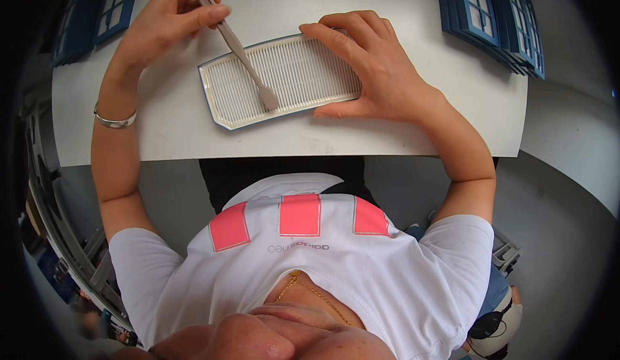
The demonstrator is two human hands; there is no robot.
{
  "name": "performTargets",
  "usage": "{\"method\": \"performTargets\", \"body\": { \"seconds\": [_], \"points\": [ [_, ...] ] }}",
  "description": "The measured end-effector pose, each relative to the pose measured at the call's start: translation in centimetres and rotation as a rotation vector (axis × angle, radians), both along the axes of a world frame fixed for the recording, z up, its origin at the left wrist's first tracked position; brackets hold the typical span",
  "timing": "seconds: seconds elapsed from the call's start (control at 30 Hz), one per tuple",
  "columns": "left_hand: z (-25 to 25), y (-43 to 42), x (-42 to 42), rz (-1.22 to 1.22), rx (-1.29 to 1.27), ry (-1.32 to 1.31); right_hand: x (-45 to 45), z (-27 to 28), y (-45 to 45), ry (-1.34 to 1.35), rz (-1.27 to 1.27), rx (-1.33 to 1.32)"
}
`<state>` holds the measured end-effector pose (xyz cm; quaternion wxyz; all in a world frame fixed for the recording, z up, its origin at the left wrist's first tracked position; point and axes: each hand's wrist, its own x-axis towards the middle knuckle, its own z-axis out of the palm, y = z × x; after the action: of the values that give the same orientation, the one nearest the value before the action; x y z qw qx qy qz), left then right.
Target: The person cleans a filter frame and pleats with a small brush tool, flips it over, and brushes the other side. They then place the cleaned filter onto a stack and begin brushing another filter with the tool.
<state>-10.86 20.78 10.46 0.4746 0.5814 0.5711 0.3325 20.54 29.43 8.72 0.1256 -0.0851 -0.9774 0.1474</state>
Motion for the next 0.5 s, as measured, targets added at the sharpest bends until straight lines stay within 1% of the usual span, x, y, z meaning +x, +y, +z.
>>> {"method": "performTargets", "body": {
  "seconds": [0.07, 0.1, 0.17, 0.2, 0.37, 0.43, 0.47, 0.5],
  "points": [
    [-0.2, 0.1, -0.6, 0.095, -0.026, 0.029, 0.1, -0.1, 0.0, 0.007, -0.013, -0.011],
    [-0.3, 0.1, -0.2, 0.094, -0.025, 0.030, 0.1, -0.1, 0.0, 0.008, -0.014, -0.010],
    [-0.5, -0.2, 0.9, -0.020, 0.000, -0.114, 0.0, 0.0, -0.1, 0.007, -0.013, 0.001],
    [-0.3, -0.4, 1.1, -0.062, 0.003, -0.043, -0.1, 0.0, -0.2, 0.009, -0.011, 0.000],
    [0.0, -0.1, -0.7, 0.007, 0.051, -0.032, 0.0, 0.0, -0.1, -0.006, -0.014, -0.003],
    [0.0, 0.1, -0.8, 0.019, -0.076, 0.021, 0.1, -0.1, -0.1, -0.006, -0.016, -0.011],
    [-0.7, 0.3, -0.4, -0.063, -0.064, -0.035, 0.1, -0.1, -0.1, -0.004, -0.016, -0.018],
    [-0.6, 0.2, 0.3, -0.060, -0.067, -0.035, 0.1, 0.0, -0.1, -0.004, -0.013, -0.021]
  ]
}}
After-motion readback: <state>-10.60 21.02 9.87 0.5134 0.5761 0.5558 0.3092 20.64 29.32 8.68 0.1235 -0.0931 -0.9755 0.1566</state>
